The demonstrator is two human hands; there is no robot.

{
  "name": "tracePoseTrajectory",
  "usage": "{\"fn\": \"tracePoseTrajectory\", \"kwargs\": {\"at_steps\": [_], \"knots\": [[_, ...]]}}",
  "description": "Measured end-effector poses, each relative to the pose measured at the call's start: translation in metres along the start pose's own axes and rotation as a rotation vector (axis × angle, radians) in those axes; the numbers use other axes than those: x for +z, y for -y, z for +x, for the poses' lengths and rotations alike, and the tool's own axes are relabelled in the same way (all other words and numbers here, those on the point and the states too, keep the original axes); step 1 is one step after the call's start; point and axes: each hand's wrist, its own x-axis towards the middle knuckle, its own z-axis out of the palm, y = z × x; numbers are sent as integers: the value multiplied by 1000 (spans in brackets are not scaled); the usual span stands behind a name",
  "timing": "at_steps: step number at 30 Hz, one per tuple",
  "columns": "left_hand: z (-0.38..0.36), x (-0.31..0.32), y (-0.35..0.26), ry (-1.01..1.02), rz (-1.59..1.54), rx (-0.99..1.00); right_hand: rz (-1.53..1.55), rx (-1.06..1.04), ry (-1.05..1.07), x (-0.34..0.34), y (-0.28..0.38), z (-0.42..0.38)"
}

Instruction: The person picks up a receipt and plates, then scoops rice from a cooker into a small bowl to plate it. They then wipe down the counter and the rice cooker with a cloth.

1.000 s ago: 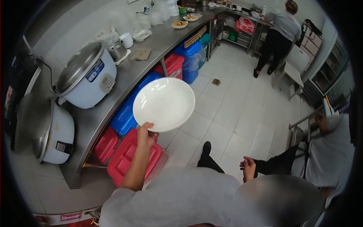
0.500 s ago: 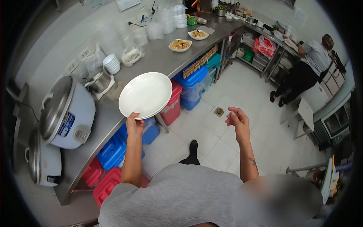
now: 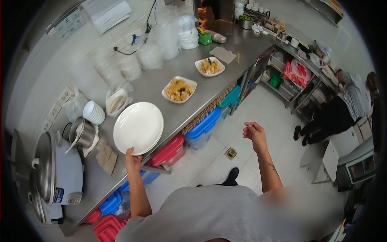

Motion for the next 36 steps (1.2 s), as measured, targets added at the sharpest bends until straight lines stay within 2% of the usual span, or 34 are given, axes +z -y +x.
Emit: {"fn": "tracePoseTrajectory", "kwargs": {"at_steps": [2, 4, 9, 10, 11, 13, 16, 18, 22, 24, 26, 29, 31, 36], "knots": [[-1, 17, -3, -50, 39, 39, 4, 19, 54, -9, 7, 68], [0, 36, -9, -450, 609, 62, 12, -17, 138, -10, 16, 134], [1, 129, 20, -517, 1088, 1223, -58, 61, 323, 14, 33, 291], [-37, 201, 25, -218, 787, 603, -104, 81, 352, 23, 35, 318], [-22, 225, 46, -70, 698, 440, -120, 114, 358, 33, 27, 349], [15, 258, 89, -52, 553, 190, -143, 189, 410, 53, 25, 389], [47, 284, 119, 36, 312, 142, -179, 261, 568, 70, 15, 425], [53, 292, 125, -14, 303, 201, -250, 224, 651, 75, 14, 433], [68, 308, 119, -72, 291, 183, -106, 258, 746, 76, 24, 445], [84, 316, 118, -111, 333, 187, -166, 171, 800, 72, 25, 455], [99, 334, 122, -121, 361, 200, -235, 175, 875, 65, 26, 471], [128, 376, 125, -147, 392, 191, -261, 274, 838, 39, 66, 483], [144, 408, 130, -144, 400, 172, -209, 258, 825, 15, 95, 498], [193, 521, 142, 13, 364, 179, -135, 244, 670, -60, 150, 554]]}}
